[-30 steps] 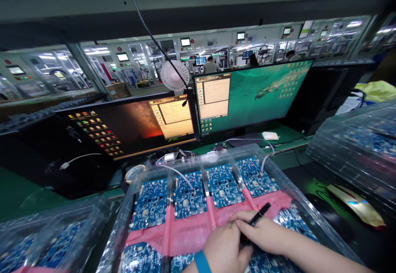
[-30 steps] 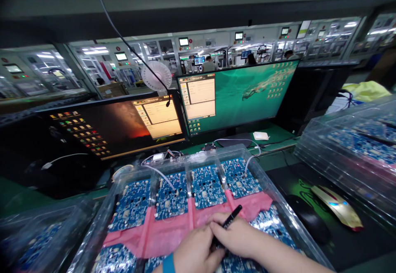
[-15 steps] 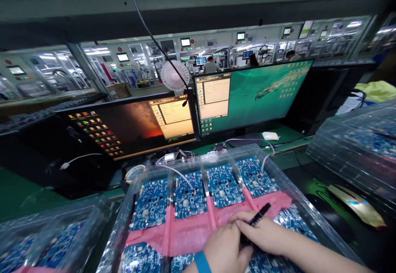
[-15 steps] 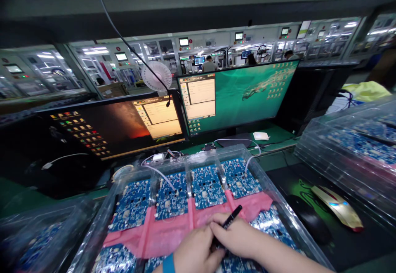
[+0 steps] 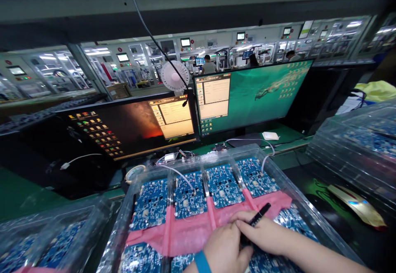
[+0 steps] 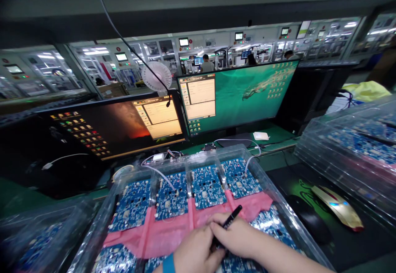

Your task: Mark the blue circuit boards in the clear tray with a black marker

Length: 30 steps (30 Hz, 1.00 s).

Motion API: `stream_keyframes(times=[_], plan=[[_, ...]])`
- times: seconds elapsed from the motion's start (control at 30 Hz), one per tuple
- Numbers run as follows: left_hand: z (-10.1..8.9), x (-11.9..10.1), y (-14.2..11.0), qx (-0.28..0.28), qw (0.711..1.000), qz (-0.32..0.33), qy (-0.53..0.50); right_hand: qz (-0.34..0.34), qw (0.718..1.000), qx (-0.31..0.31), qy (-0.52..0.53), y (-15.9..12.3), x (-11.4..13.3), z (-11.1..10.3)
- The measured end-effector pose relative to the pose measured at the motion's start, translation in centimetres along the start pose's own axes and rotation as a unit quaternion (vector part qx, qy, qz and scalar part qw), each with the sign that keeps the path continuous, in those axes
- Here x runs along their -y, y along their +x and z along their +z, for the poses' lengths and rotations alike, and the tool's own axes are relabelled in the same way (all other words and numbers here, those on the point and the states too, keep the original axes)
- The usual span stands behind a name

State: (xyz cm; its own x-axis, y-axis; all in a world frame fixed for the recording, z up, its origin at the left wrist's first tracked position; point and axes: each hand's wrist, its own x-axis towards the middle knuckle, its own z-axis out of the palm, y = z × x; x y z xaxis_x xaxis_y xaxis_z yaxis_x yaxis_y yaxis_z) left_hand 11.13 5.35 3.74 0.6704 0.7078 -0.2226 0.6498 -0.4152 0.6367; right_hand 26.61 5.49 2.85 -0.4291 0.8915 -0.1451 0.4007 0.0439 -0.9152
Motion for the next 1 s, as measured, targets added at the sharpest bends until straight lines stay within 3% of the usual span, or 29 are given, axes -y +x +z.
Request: stream_keyframes(times=[1.0], plan=[[-0.02, -0.21, -0.15, -0.013, 1.0, 0.007, -0.002, -0.006, 1.0, 0.005, 0.003, -0.16, 0.48, -0.08]])
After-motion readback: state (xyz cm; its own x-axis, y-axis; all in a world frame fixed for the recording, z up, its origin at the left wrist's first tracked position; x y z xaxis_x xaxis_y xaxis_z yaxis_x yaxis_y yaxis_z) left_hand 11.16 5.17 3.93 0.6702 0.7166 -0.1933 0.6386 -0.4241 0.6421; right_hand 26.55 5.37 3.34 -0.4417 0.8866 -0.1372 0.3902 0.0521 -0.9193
